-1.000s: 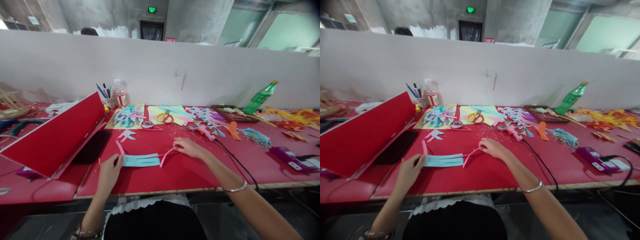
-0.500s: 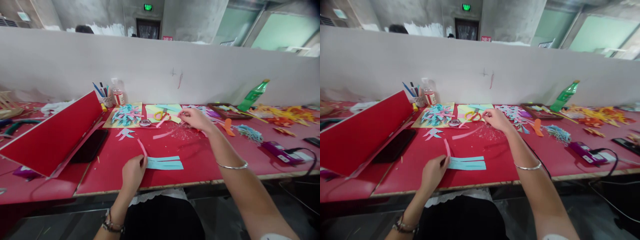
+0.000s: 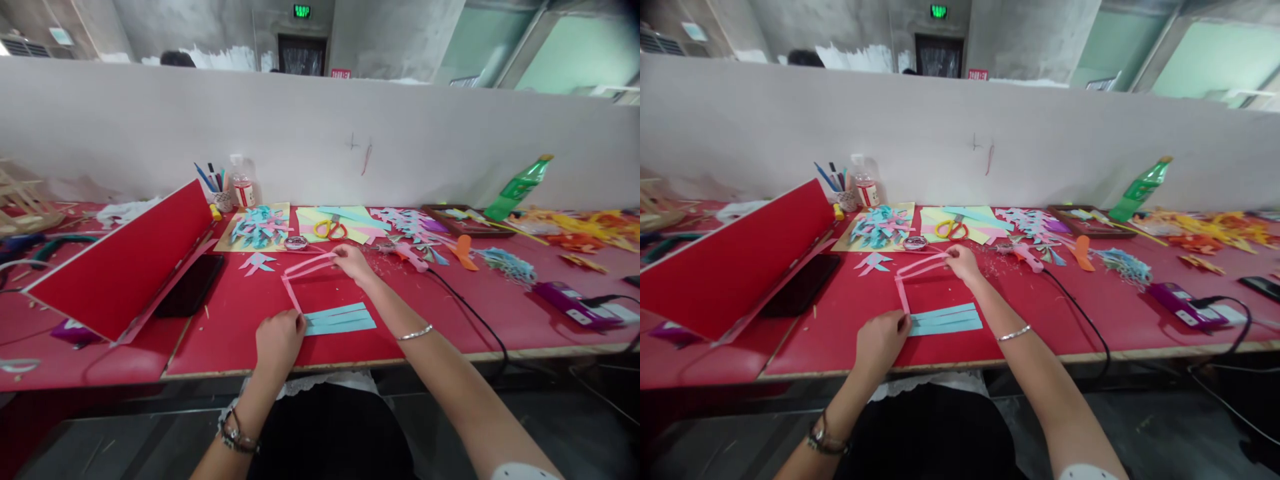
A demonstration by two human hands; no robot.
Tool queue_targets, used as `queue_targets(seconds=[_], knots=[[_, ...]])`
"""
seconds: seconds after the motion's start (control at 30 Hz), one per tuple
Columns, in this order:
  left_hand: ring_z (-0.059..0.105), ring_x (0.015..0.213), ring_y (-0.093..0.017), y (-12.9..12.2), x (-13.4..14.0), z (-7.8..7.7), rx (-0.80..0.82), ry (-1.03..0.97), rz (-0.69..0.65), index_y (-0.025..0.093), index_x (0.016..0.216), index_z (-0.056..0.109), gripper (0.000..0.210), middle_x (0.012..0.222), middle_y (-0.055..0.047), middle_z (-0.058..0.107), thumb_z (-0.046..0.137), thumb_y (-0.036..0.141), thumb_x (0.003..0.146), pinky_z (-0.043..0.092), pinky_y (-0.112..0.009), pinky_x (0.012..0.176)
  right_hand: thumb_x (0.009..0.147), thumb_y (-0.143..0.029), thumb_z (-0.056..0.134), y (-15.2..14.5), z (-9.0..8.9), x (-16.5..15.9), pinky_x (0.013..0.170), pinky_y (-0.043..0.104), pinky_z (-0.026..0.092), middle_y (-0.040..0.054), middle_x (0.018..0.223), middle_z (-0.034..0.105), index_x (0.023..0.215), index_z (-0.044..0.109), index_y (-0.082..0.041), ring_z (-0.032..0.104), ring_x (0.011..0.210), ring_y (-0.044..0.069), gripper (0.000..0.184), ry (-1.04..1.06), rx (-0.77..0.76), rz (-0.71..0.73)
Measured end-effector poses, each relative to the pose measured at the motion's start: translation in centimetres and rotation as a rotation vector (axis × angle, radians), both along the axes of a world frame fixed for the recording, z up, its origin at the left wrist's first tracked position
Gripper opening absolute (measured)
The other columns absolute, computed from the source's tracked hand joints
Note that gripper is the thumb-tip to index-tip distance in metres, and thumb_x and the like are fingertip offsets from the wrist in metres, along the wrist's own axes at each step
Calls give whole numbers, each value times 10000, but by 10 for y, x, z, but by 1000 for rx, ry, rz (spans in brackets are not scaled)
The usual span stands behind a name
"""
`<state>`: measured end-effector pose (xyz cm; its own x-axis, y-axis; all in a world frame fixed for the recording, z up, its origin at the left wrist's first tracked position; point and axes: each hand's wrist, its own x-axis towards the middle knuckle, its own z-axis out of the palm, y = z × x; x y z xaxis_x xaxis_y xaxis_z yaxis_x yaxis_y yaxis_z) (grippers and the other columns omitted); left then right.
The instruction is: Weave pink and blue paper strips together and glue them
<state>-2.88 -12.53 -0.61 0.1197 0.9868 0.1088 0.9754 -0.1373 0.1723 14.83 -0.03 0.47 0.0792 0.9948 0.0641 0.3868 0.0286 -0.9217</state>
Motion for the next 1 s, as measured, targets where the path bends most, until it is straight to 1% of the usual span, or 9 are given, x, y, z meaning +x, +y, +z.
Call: queue_targets(seconds=[0.17,0.3,0.4,0.53,0.7,0.77,0.87,0.93,1.0], knots=[[572,581,-196,0,3,1,0,44,28,180,716,597,314,652,-76,615,325,312,804,326,-252,501,588,-119,519,-9,-5,22,631,246,437,-9,638,566,671,537,-154,529,583,103,92,-84,-19,51],[567,571,-194,0,3,1,2,35,43,177,712,581,297,635,-66,603,339,324,802,321,-251,486,570,-90,542,-18,1,33,536,229,427,-42,466,517,656,579,-141,486,458,88,107,-71,-125,213],[566,614,-170,-1,-3,2,42,-75,-8,189,769,554,254,748,-48,604,351,337,809,346,-238,489,608,-92,521,-20,5,36,569,213,444,-23,532,569,688,585,-137,531,519,86,112,2,-150,266],[560,818,-155,-5,-25,2,107,-217,-248,190,939,523,250,987,-58,567,350,333,828,432,-247,671,653,-115,506,-16,8,34,660,203,451,8,698,614,737,570,-132,569,651,82,108,104,-107,217],[404,1133,-184,-7,-50,1,116,-101,-604,226,1212,395,398,1236,-58,462,374,318,825,317,-346,953,681,-142,498,-6,7,32,675,232,448,23,778,603,858,556,-134,566,704,98,186,143,-57,160],[346,1187,-180,-9,-54,1,62,-56,-704,232,1273,313,470,1291,-56,410,377,347,822,276,-352,988,654,-123,526,-5,7,35,719,269,440,35,837,590,911,552,-137,555,765,123,258,36,-26,172],[303,1219,-193,-10,-57,2,-1,-41,-791,227,1306,248,554,1323,-63,366,391,411,803,202,-389,1025,590,-51,555,-11,11,41,855,332,374,77,994,534,961,550,-137,479,974,187,380,-346,74,193],[312,1213,-203,-10,-56,2,-8,-73,-763,218,1308,239,580,1323,-73,364,400,432,794,192,-409,1027,590,-43,556,-23,16,39,910,362,319,104,1054,491,978,547,-135,409,1064,222,399,-552,160,169],[362,1175,-204,-9,-55,0,17,-136,-642,200,1295,264,565,1295,-89,392,402,426,795,265,-388,998,643,-91,546,-42,21,31,909,372,313,107,1042,484,976,542,-145,408,1062,227,337,-611,264,164]])
